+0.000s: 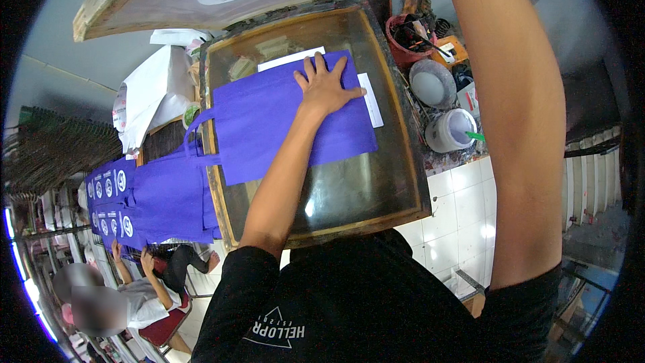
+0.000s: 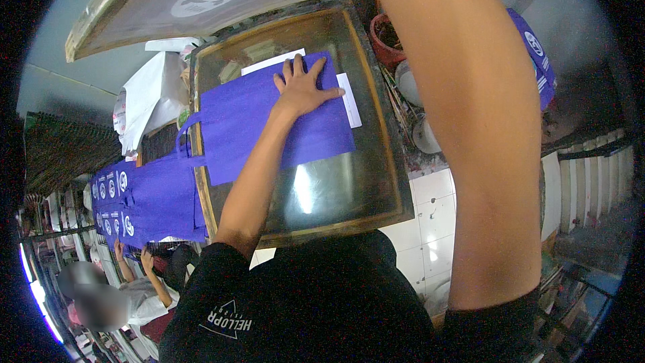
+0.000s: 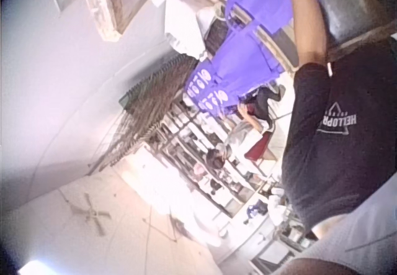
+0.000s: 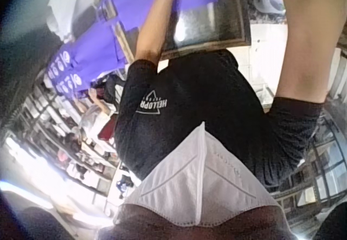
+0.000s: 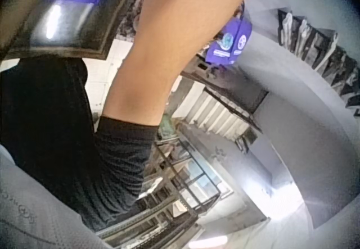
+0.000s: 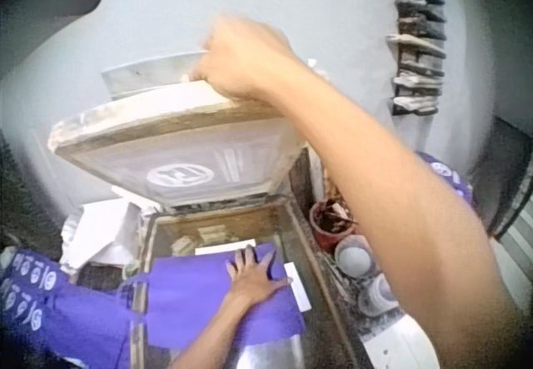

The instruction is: The person performs screen printing on purple tote bags by placing each bag on the printing station, lowering the screen, applying white ink with a squeegee, and then removing the bag to stack it with others.

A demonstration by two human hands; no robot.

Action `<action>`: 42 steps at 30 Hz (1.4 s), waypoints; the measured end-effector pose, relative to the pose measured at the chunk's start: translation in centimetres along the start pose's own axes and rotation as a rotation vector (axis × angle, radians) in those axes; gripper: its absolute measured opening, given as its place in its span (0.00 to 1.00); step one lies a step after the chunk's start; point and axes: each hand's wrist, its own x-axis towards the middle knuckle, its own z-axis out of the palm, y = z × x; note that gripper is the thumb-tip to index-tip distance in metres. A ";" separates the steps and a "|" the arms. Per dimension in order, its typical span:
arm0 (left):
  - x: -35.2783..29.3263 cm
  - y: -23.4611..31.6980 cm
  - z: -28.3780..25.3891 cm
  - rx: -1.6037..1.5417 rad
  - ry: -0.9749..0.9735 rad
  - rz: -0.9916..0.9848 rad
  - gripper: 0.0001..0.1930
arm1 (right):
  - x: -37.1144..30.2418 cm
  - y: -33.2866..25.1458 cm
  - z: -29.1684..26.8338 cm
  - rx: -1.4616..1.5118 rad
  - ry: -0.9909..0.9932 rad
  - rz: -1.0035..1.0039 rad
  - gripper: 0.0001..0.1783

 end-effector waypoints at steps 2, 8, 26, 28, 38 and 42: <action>-0.9 -0.5 -0.3 -0.005 0.196 0.060 0.50 | -1.1 -1.4 -0.5 0.017 -0.038 0.079 0.21; -14.4 -0.6 -9.2 -1.312 0.455 0.314 0.27 | -10.5 -6.5 0.8 0.041 -0.172 0.296 0.22; -26.7 -6.3 0.6 -1.361 -0.001 -0.499 0.14 | -30.9 -7.8 10.2 0.215 -0.478 0.075 0.23; -26.7 -6.2 0.7 -1.389 0.010 -0.533 0.15 | -29.7 -6.7 11.8 0.159 -0.488 0.046 0.21; -26.9 -7.6 -0.4 -1.787 -0.151 -0.621 0.16 | -18.1 3.9 23.8 0.122 -0.579 0.147 0.34; -27.1 -6.8 -1.6 -1.930 -0.162 -0.612 0.22 | -16.2 5.2 25.0 0.132 -0.537 0.169 0.36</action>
